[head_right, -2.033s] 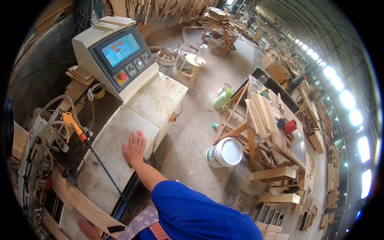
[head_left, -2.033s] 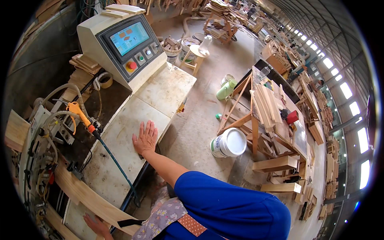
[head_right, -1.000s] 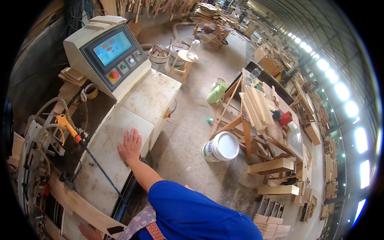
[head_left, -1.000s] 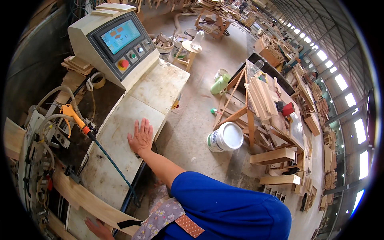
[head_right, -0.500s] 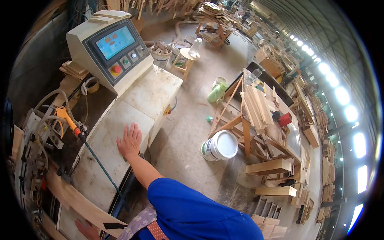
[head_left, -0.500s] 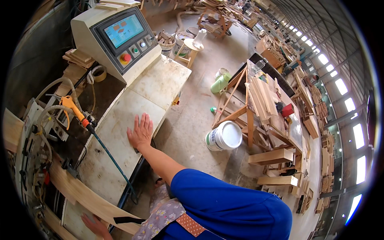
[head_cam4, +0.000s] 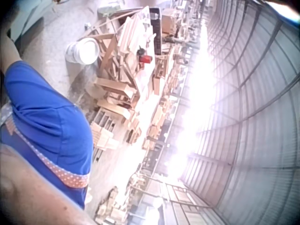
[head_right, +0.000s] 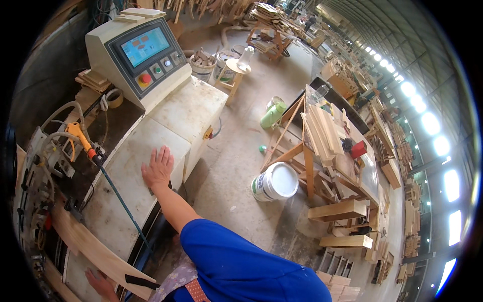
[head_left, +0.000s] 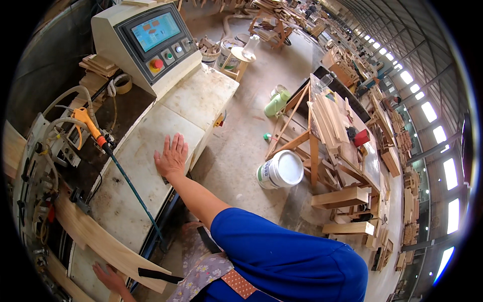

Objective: The person places wooden boards into a machinery, uses an air duster to clear debris from the equipment, and removes boards once the process is complete.

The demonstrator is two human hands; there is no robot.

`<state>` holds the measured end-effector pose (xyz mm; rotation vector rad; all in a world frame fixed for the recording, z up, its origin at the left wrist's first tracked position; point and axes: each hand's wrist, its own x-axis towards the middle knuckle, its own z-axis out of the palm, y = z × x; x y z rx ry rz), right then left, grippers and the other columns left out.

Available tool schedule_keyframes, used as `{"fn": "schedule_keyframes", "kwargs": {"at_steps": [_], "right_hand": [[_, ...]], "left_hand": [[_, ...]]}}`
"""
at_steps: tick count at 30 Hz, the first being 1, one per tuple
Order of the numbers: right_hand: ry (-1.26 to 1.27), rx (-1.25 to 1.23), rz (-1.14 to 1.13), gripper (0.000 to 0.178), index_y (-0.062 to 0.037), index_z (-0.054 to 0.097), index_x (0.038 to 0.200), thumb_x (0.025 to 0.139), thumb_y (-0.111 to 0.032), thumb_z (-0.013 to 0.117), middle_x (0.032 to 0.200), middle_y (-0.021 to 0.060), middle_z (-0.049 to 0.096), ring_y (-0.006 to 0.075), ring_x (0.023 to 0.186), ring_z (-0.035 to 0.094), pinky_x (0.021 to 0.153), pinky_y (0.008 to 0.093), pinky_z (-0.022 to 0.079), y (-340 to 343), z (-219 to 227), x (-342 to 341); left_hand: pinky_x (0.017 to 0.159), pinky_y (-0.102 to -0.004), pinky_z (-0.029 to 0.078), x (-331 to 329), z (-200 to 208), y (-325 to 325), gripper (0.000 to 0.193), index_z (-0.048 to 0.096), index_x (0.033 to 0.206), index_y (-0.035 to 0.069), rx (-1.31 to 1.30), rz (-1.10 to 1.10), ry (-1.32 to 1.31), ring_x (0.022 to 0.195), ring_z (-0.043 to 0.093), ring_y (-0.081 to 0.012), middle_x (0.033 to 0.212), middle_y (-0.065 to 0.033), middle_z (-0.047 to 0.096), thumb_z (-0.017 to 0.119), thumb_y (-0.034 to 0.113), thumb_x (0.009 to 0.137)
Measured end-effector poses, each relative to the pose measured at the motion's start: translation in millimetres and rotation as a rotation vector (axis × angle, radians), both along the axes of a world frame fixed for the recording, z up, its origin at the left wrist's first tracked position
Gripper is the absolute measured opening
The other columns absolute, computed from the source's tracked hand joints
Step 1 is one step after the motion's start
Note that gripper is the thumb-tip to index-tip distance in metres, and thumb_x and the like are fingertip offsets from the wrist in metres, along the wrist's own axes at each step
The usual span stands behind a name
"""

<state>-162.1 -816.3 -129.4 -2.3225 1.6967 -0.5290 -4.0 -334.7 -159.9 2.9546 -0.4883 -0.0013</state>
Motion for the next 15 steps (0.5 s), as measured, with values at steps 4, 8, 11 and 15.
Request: {"fn": "schedule_keyframes", "kwargs": {"at_steps": [4, 8, 11, 15], "right_hand": [[-0.02, -0.029, -0.007, 0.071, -0.0039, 0.035, 0.14, 0.084, -0.043, 0.055, 0.148, 0.0235, 0.023, 0.0372, 0.139, 0.017, 0.113, 0.0499, 0.012, 1, 0, 1], [-0.015, -0.028, -0.005, 0.071, -0.004, 0.035, 0.14, 0.084, -0.043, 0.054, 0.148, 0.0234, 0.023, 0.037, 0.139, 0.017, 0.113, 0.0497, 0.012, 1, 2, 0], [0.004, -0.026, -0.007, 0.071, -0.0042, 0.035, 0.14, 0.084, -0.044, 0.054, 0.148, 0.0234, 0.023, 0.0369, 0.139, 0.017, 0.113, 0.0497, 0.012, 1, 2, 1], [0.005, -0.024, -0.006, 0.071, -0.0043, 0.035, 0.14, 0.084, -0.044, 0.053, 0.149, 0.0236, 0.023, 0.0369, 0.14, 0.017, 0.113, 0.0499, 0.012, 1, 4, 2]], "left_hand": [[0.109, -0.0403, 0.029, -1, 4, -2, 0.049, 0.043, 0.138, 0.006, 0.024, 0.028, 0.021, 0.135, 0.032, -0.0319, 0.147, -0.0169, 0.034, 0.047, 0.027, 0.094], [0.109, -0.0399, 0.029, -9, 22, -19, 0.049, 0.043, 0.139, 0.008, 0.087, 0.1, 0.052, 0.136, 0.031, -0.0307, 0.148, -0.0157, 0.033, 0.045, 0.03, 0.095], [0.109, -0.0397, 0.03, -14, 33, -29, 0.049, 0.043, 0.14, 0.009, 0.134, 0.141, 0.077, 0.136, 0.031, -0.0298, 0.148, -0.015, 0.032, 0.044, 0.031, 0.096], [0.109, -0.0397, 0.03, -7, 20, -19, 0.049, 0.043, 0.139, 0.009, 0.125, 0.121, 0.042, 0.136, 0.032, -0.0297, 0.148, -0.0147, 0.033, 0.044, 0.032, 0.096]]}}
